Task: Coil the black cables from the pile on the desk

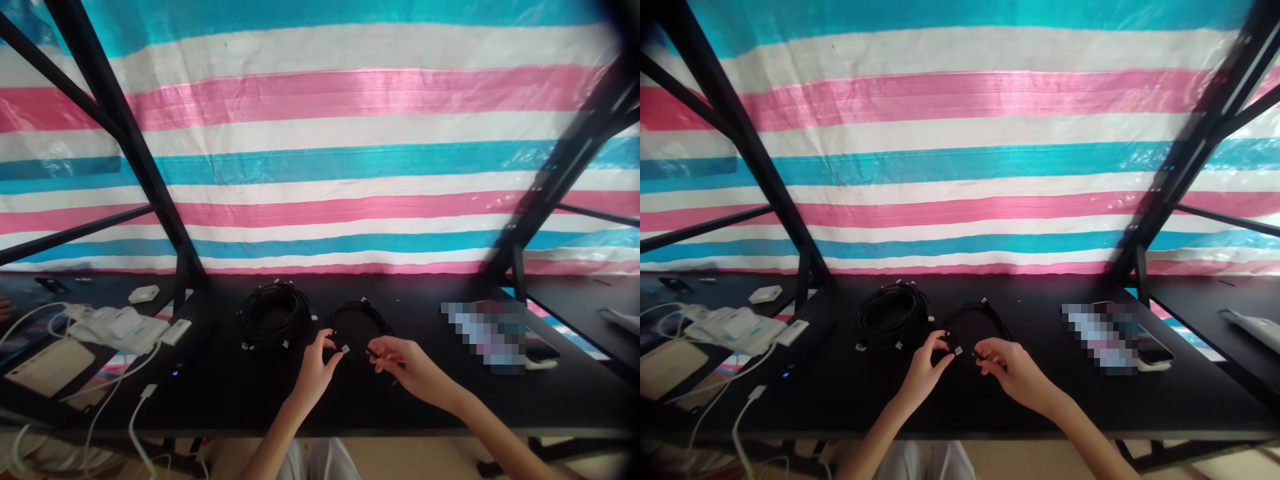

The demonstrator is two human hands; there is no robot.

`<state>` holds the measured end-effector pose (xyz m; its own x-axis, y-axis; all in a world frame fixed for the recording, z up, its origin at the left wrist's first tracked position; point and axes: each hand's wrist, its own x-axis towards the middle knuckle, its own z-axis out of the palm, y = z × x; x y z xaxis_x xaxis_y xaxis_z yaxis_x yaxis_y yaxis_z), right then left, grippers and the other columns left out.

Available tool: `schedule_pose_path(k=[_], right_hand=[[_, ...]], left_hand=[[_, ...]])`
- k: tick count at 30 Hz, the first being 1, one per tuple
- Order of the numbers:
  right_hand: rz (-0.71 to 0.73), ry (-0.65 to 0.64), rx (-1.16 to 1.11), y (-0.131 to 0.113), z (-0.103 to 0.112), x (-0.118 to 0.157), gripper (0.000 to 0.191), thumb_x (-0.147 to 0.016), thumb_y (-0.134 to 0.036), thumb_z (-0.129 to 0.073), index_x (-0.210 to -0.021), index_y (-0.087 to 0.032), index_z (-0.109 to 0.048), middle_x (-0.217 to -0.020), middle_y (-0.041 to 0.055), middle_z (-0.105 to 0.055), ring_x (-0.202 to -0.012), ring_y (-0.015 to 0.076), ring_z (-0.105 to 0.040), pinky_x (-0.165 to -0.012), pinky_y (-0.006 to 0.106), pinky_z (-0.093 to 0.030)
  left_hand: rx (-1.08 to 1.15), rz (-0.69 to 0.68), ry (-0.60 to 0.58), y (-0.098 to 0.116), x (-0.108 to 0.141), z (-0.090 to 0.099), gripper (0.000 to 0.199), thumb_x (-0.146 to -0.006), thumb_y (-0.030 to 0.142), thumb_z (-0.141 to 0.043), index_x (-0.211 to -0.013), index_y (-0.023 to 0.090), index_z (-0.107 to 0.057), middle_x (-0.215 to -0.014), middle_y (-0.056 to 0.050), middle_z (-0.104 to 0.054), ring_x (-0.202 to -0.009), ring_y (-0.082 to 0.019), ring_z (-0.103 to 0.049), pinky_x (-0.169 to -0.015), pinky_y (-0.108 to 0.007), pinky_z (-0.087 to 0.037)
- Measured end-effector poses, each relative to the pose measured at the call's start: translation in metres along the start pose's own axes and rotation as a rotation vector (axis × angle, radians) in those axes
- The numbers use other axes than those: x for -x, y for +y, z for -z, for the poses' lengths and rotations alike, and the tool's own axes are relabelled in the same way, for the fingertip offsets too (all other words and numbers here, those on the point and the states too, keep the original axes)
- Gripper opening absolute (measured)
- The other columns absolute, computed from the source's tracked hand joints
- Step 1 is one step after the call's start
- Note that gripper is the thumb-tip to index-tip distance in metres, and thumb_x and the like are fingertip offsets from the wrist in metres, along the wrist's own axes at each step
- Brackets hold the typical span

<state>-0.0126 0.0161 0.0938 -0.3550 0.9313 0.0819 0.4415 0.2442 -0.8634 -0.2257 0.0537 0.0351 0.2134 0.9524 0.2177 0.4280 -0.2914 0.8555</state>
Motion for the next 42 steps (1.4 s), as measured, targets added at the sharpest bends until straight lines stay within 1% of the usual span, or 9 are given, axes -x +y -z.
schedule_pose_path(k=[6, 12, 17, 20, 22, 28, 31, 37, 42], right_hand=[[0.031, -0.109, -0.010, 0.003, -0.006, 0.007, 0.009, -0.086, -0.018, -0.050, -0.092, -0.017, -0.056, -0.082, 0.0033, -0.064, -0.067, 0.0130, -0.062, -0.067, 0.025, -0.050], [0.127, -0.153, 0.203, 0.024, -0.006, 0.015, 0.048, -0.087, -0.007, -0.037, -0.126, -0.028, -0.055, -0.093, 0.0025, -0.066, -0.068, 0.0101, -0.060, -0.070, 0.022, -0.048], [0.153, -0.198, 0.490, 0.044, -0.031, 0.024, 0.073, -0.072, 0.004, -0.034, -0.132, -0.035, -0.049, -0.107, 0.0035, -0.062, -0.073, 0.0098, -0.062, -0.066, 0.020, -0.047], [0.185, -0.169, 0.574, 0.043, -0.036, 0.022, 0.069, -0.073, 0.002, -0.034, -0.131, -0.031, -0.051, -0.108, 0.0062, -0.061, -0.079, 0.0135, -0.063, -0.067, 0.022, -0.049], [0.230, -0.140, 0.589, 0.037, -0.030, 0.020, 0.063, -0.076, 0.000, -0.034, -0.128, -0.028, -0.055, -0.103, 0.0068, -0.062, -0.088, 0.0167, -0.062, -0.071, 0.024, -0.050], [0.218, 0.178, 0.506, 0.013, 0.011, 0.007, 0.054, -0.080, -0.002, -0.031, -0.122, -0.024, -0.057, -0.106, 0.0086, -0.061, -0.089, 0.0169, -0.062, -0.076, 0.027, -0.051], [0.243, 0.401, 0.448, 0.004, 0.038, -0.005, 0.045, -0.085, -0.007, -0.033, -0.117, -0.022, -0.060, -0.099, 0.0083, -0.061, -0.082, 0.0162, -0.062, -0.073, 0.027, -0.050], [0.417, 0.729, 0.430, -0.031, 0.079, -0.026, 0.034, -0.088, -0.013, -0.038, -0.107, -0.021, -0.065, -0.085, 0.0065, -0.059, -0.071, 0.0154, -0.057, -0.065, 0.027, -0.049], [0.500, 0.875, 0.401, -0.064, 0.102, -0.034, 0.032, -0.088, -0.015, -0.040, -0.105, -0.021, -0.067, -0.081, 0.0057, -0.059, -0.070, 0.0158, -0.057, -0.062, 0.029, -0.049]], left_hand=[[-0.302, -0.087, -0.053, 0.002, -0.004, 0.002, 0.020, -0.074, 0.009, -0.062, -0.090, 0.020, -0.055, -0.078, 0.001, -0.067, -0.075, -0.016, -0.060, -0.077, -0.033, -0.041], [-0.550, -0.273, -0.144, -0.003, -0.003, 0.020, 0.025, -0.080, 0.001, -0.050, -0.079, 0.021, -0.065, -0.085, -0.001, -0.070, -0.087, -0.020, -0.059, -0.079, -0.037, -0.038], [-0.630, -0.456, -0.282, -0.010, 0.022, 0.016, 0.052, -0.074, -0.005, -0.042, -0.116, 0.020, -0.059, -0.123, -0.006, -0.061, -0.119, -0.024, -0.049, -0.097, -0.044, -0.037], [-0.529, -0.510, -0.365, 0.001, 0.036, 0.012, 0.066, -0.071, 0.000, -0.044, -0.134, 0.021, -0.044, -0.134, -0.006, -0.053, -0.130, -0.023, -0.039, -0.104, -0.043, -0.033], [-0.475, -0.498, -0.303, 0.013, 0.040, 0.014, 0.059, -0.075, 0.007, -0.046, -0.132, 0.022, -0.045, -0.132, -0.007, -0.054, -0.129, -0.023, -0.040, -0.105, -0.043, -0.033], [-0.414, -0.441, 0.094, 0.037, 0.019, 0.038, 0.042, -0.086, 0.018, -0.047, -0.127, 0.025, -0.044, -0.128, -0.008, -0.054, -0.121, -0.022, -0.048, -0.101, -0.040, -0.037], [-0.415, -0.418, 0.192, 0.045, 0.004, 0.048, 0.046, -0.087, 0.025, -0.051, -0.130, 0.026, -0.038, -0.130, -0.009, -0.052, -0.123, -0.023, -0.046, -0.102, -0.041, -0.035], [-0.294, -0.231, 0.040, 0.063, -0.017, 0.036, 0.079, -0.074, 0.046, -0.066, -0.139, 0.025, -0.026, -0.143, -0.014, -0.037, -0.131, -0.032, -0.036, -0.105, -0.052, -0.031], [-0.077, -0.039, -0.035, 0.045, -0.019, 0.002, 0.088, -0.069, 0.025, -0.068, -0.142, 0.022, -0.021, -0.145, -0.019, -0.030, -0.121, -0.030, -0.048, -0.090, -0.043, -0.048]])
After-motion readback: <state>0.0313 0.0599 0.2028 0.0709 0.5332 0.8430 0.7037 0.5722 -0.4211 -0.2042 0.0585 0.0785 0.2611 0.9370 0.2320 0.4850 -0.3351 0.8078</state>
